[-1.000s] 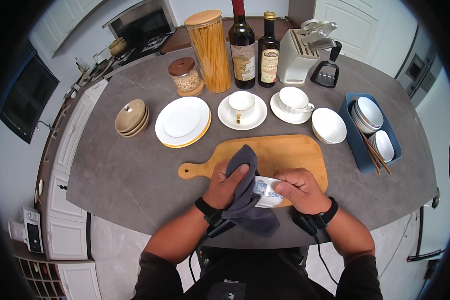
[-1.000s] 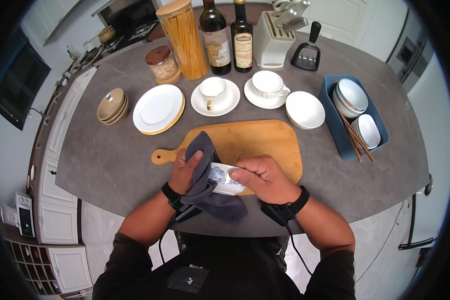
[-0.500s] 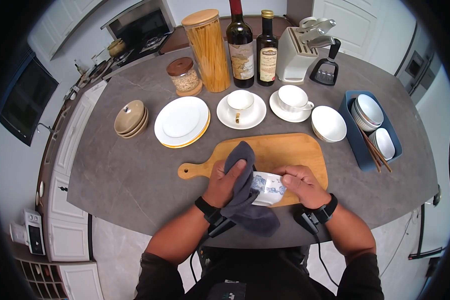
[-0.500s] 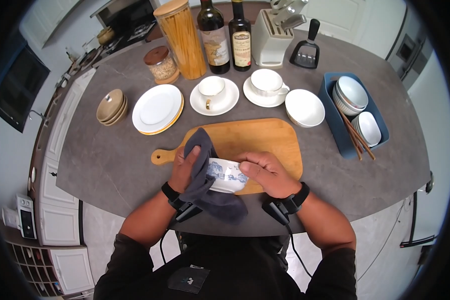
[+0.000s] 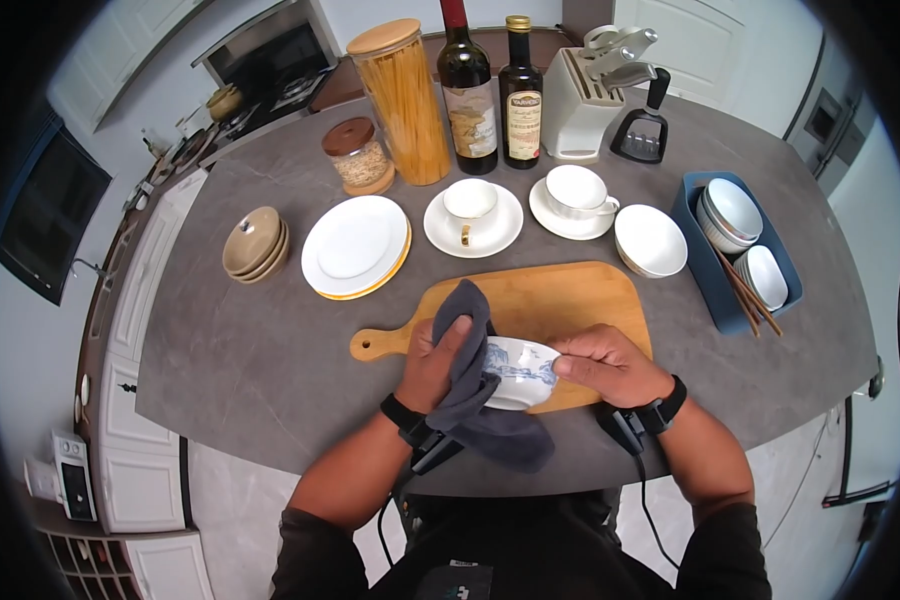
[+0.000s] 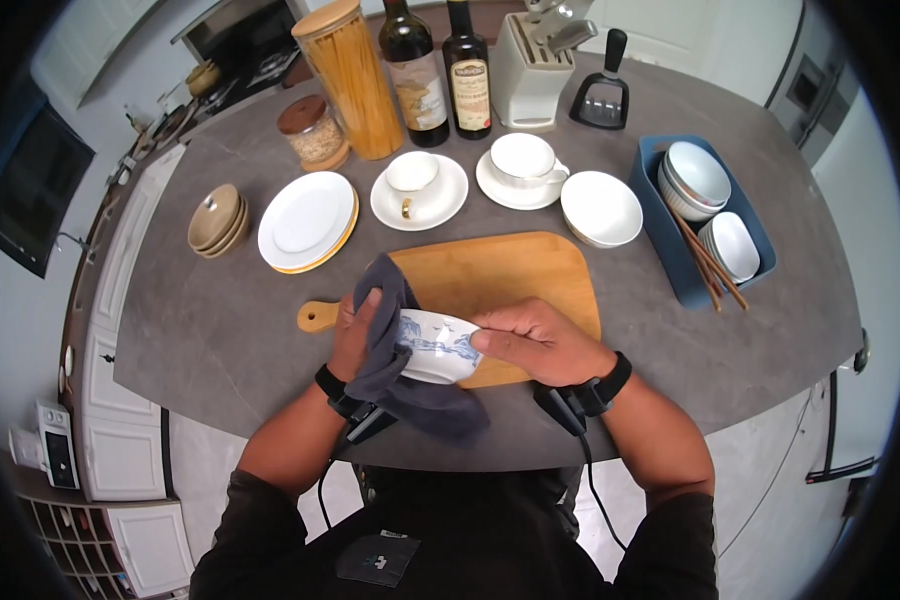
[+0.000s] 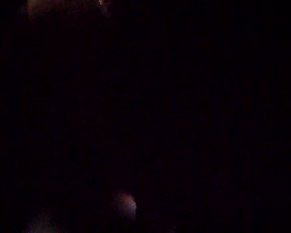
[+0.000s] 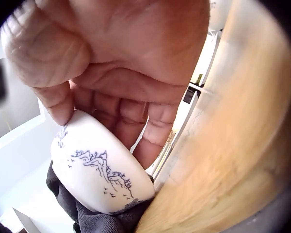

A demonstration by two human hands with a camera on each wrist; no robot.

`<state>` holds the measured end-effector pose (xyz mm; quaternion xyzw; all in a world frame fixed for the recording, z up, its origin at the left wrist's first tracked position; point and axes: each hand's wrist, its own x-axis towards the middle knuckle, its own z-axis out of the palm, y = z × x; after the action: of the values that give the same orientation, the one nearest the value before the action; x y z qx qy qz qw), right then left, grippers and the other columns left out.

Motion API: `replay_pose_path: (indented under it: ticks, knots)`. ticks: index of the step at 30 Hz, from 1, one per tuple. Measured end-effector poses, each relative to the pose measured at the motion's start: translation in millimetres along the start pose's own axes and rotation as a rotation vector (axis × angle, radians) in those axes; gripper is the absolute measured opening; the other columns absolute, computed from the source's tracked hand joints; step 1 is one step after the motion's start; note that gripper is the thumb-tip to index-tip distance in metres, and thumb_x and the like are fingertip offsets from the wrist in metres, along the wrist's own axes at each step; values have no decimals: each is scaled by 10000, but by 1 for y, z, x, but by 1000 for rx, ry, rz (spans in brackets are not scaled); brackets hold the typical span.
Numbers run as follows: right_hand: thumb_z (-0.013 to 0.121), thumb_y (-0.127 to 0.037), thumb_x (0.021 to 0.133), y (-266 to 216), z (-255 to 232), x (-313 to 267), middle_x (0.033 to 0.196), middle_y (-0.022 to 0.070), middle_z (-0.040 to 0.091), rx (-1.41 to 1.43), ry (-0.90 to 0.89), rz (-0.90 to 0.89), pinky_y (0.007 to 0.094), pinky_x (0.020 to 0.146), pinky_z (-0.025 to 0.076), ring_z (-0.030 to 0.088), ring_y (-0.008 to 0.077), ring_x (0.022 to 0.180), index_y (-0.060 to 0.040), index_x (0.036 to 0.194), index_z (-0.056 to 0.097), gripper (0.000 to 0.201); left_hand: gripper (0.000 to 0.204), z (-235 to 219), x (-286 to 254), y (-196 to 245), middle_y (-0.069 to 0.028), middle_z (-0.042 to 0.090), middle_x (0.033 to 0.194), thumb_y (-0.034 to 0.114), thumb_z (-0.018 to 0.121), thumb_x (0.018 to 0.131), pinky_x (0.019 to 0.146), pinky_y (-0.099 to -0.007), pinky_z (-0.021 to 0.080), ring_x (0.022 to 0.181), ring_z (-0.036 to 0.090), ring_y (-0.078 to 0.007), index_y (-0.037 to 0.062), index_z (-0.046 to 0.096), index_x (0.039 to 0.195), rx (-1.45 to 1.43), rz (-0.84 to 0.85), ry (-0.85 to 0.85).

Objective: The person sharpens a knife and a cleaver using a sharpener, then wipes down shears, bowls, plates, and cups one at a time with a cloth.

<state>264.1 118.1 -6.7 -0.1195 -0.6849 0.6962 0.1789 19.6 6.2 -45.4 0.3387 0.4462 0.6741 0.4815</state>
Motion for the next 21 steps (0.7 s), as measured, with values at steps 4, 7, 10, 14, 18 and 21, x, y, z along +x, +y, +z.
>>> replay_pose_path:
  ticks: [4,7,10,14,18,21]
  knots:
    - [593,-196,1105,-5,3,0,948,44,713,-96,-25,-10,277,812,505,600,77,884,64,1183,705,294,294,3,-3,3,33,682,834,297,654,1064,685,-243,479,754,589,-43,29,715,959,30,17,-40]
    - [588,-200,1107,-10,13,2,948,41,711,-99,13,-51,278,816,507,603,78,892,58,1179,706,293,289,4,-3,6,37,680,831,287,656,1063,683,-243,478,756,585,-40,30,711,943,62,44,-95]
    - [589,-199,1106,-10,16,2,963,42,715,-57,45,-40,280,830,508,610,82,911,59,1181,707,293,293,5,-4,5,38,680,841,289,658,1062,683,-241,476,758,581,-38,31,710,933,80,80,-87]
    - [611,-202,1093,11,3,4,1058,61,742,107,-17,-31,275,905,507,643,98,1005,61,1228,706,311,284,6,-3,6,40,678,844,294,660,1061,679,-240,476,753,580,-40,41,711,944,103,68,-63]
    - [621,-207,1086,9,-3,0,1125,77,750,116,83,59,276,954,503,653,106,1065,63,1244,707,324,272,-3,3,-1,40,683,846,303,665,1060,675,-236,480,746,589,-41,49,719,978,15,-3,-19]
    - [625,-188,1082,14,-12,0,1152,89,756,112,-11,70,281,970,513,665,113,1075,60,1269,705,320,272,-4,4,-1,36,691,848,306,666,1060,672,-233,482,744,598,-40,49,726,994,-7,-9,-2]
